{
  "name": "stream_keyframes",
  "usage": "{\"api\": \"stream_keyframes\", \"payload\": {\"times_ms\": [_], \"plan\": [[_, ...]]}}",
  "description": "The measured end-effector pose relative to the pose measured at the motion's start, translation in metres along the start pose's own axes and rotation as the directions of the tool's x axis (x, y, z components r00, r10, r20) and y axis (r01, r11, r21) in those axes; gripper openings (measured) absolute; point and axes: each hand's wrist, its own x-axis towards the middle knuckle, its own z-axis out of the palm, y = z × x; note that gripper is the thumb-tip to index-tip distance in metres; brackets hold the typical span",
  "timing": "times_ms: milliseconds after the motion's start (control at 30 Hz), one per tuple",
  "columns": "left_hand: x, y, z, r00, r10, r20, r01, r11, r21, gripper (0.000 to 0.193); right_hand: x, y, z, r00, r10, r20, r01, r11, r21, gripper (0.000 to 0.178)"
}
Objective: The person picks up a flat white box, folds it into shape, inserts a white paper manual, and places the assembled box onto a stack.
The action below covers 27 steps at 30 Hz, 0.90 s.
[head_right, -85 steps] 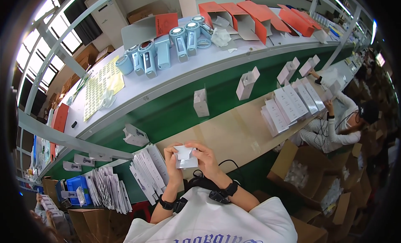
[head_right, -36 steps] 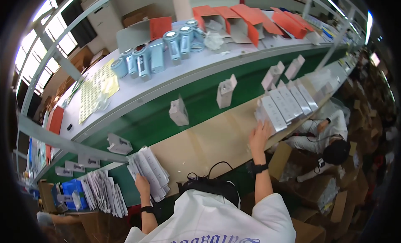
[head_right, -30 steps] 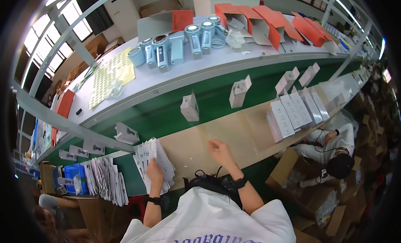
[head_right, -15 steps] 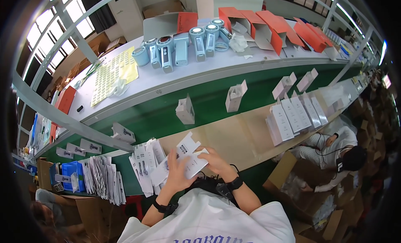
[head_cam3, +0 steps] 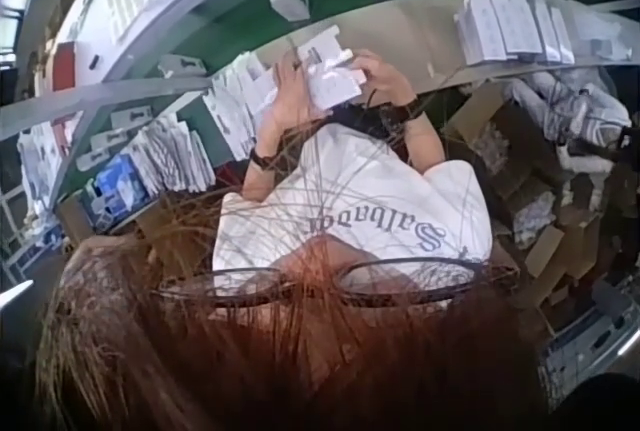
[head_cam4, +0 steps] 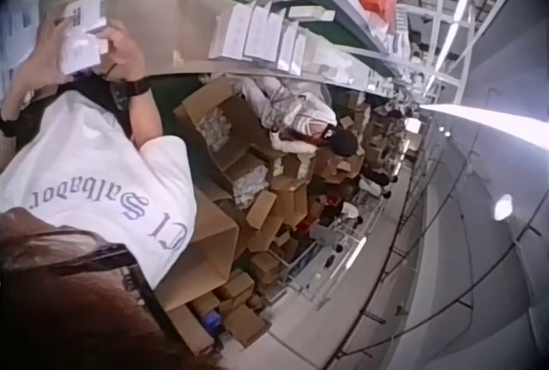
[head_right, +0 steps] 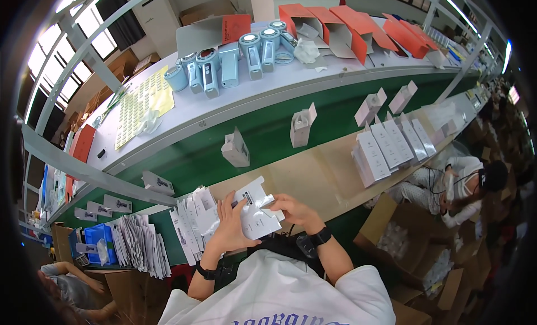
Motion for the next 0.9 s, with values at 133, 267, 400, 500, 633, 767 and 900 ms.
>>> {"api": "stream_keyframes", "payload": {"times_ms": [133, 267, 400, 500, 633, 767, 900], "plan": [[0.0, 0.003, -0.001, 0.996, 0.093, -0.017, -0.092, 0.995, 0.039, 0.113, -0.003, -0.007, 0.008, 0.998, -0.056, -0.011, 0.043, 0.857, -0.513, 0.042], [-0.001, 0.003, -0.002, 0.992, 0.125, 0.018, -0.124, 0.992, -0.038, 0.109, -0.007, -0.013, 0.015, 0.997, -0.078, 0.012, 0.072, 0.842, -0.534, 0.046], [-0.002, 0.006, -0.002, 0.987, 0.145, 0.069, -0.148, 0.988, 0.045, 0.111, -0.007, -0.013, 0.008, 0.999, -0.029, 0.015, 0.032, 0.802, -0.597, 0.046], [-0.001, 0.002, -0.005, 0.986, 0.158, 0.049, -0.157, 0.987, -0.017, 0.11, -0.01, -0.02, 0.014, 1.0, 0.013, -0.007, -0.015, 0.851, -0.526, 0.046], [0.001, 0.001, -0.006, 0.986, 0.164, 0.032, -0.164, 0.986, -0.003, 0.11, -0.01, -0.02, 0.022, 0.999, -0.008, -0.048, -0.017, 0.87, -0.492, 0.043], [0.003, 0.002, -0.003, 0.984, 0.173, 0.034, -0.173, 0.985, 0.012, 0.11, -0.009, -0.018, 0.026, 0.999, -0.039, -0.033, 0.014, 0.831, -0.556, 0.04], [0.005, 0.001, -0.005, 0.984, 0.176, 0.03, -0.177, 0.984, 0.038, 0.11, -0.005, -0.015, 0.011, 1.0, -0.01, 0.006, 0.011, 0.86, -0.509, 0.04]]}}
